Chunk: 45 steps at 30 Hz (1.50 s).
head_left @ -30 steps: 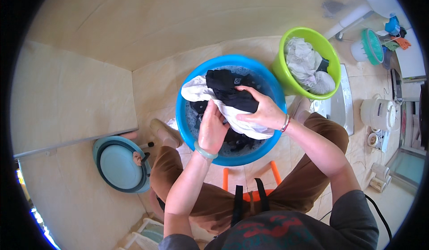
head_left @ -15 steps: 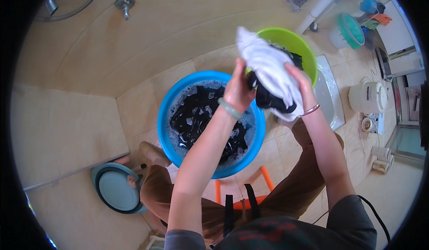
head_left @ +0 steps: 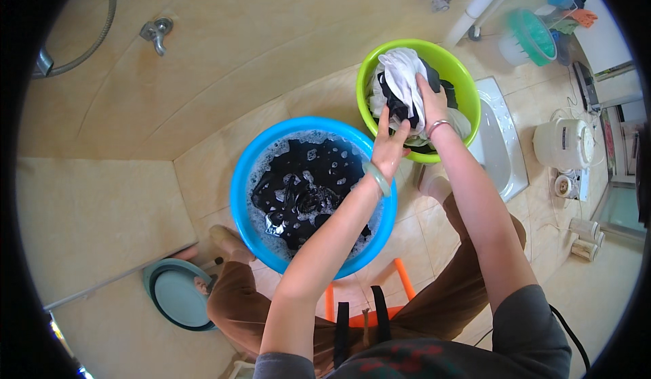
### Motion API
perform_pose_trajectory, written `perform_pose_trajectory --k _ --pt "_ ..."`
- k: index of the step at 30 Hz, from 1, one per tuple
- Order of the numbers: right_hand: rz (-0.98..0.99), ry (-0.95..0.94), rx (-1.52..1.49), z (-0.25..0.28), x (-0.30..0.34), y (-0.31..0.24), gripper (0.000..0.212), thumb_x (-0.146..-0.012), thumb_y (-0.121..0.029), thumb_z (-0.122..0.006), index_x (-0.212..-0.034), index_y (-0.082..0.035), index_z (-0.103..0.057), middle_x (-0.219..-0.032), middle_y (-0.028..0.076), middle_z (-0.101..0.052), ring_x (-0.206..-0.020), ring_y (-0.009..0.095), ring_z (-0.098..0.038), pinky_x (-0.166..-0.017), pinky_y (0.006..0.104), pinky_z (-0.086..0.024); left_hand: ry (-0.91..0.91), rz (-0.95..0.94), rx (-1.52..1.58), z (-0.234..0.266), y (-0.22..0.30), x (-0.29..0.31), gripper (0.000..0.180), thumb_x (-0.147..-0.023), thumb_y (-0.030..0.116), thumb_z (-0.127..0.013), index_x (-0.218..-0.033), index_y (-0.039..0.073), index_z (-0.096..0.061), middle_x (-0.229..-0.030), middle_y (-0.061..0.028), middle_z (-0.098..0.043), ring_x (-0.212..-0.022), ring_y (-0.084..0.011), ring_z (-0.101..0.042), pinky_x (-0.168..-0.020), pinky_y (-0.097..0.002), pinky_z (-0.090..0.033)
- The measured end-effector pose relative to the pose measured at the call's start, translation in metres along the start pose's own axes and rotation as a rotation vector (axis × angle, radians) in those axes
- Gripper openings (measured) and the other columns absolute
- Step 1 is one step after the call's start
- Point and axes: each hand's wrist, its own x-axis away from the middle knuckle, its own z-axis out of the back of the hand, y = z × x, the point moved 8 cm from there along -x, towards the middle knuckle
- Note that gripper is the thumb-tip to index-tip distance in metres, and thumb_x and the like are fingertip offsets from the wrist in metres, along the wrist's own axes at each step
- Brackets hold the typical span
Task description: The person hand-washes clothes in a blue basin filled with soapy water. They scrub and wring out various garments, including dark and light-colored items, then transfer the washed clothes into a green basin. Finally, they place the washed items into a pink laundry basket.
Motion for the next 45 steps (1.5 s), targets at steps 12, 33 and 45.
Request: perform_pose_trajectory --k 12,33,45 --pt "0.801 0.276 0.672 -0.016 0.082 -0.097 0.071 -0.076 -0.039 -0.077 -0.130 -0.003 -0.049 -0.133 0.020 -0.049 -0.122 0.037 -0.045 -0.103 0.0457 -0.036 0.348 -0.014 -0.037 0.161 -0.097 0.068 0.049 -0.092 0.014 -0.062 -0.139 0.014 -0.046 -0.131 -0.0119 -0.053 -0.104 -0.0184 -0.058 -0.078 -0.0315 -0.050" --pt "0.252 -0.635 0.955 -0.115 0.180 0.285 0.033 -0.081 -0.006 -0.053 -0.112 -0.001 -0.062 -0.110 0.024 -0.064 -0.101 0.042 -0.061 -0.093 0.0457 -0.048 0.622 0.285 0.199 0.285 -0.225 0.137 0.035 -0.095 0.024 -0.060 -0.130 0.026 -0.058 -0.122 -0.0018 -0.059 -0.107 -0.0188 -0.055 -0.083 -0.0361 -0.049" --pt "-0.388 -1.112 0.253 -0.140 0.356 0.058 0.023 -0.087 -0.009 -0.060 -0.106 0.003 -0.060 -0.095 0.008 -0.067 -0.084 0.011 -0.062 -0.075 0.0283 -0.050 0.243 0.183 0.779 0.271 -0.153 0.132 0.077 -0.086 0.073 -0.041 -0.133 0.014 -0.052 -0.128 -0.0055 -0.057 -0.116 -0.0223 -0.055 -0.099 -0.0410 -0.045"
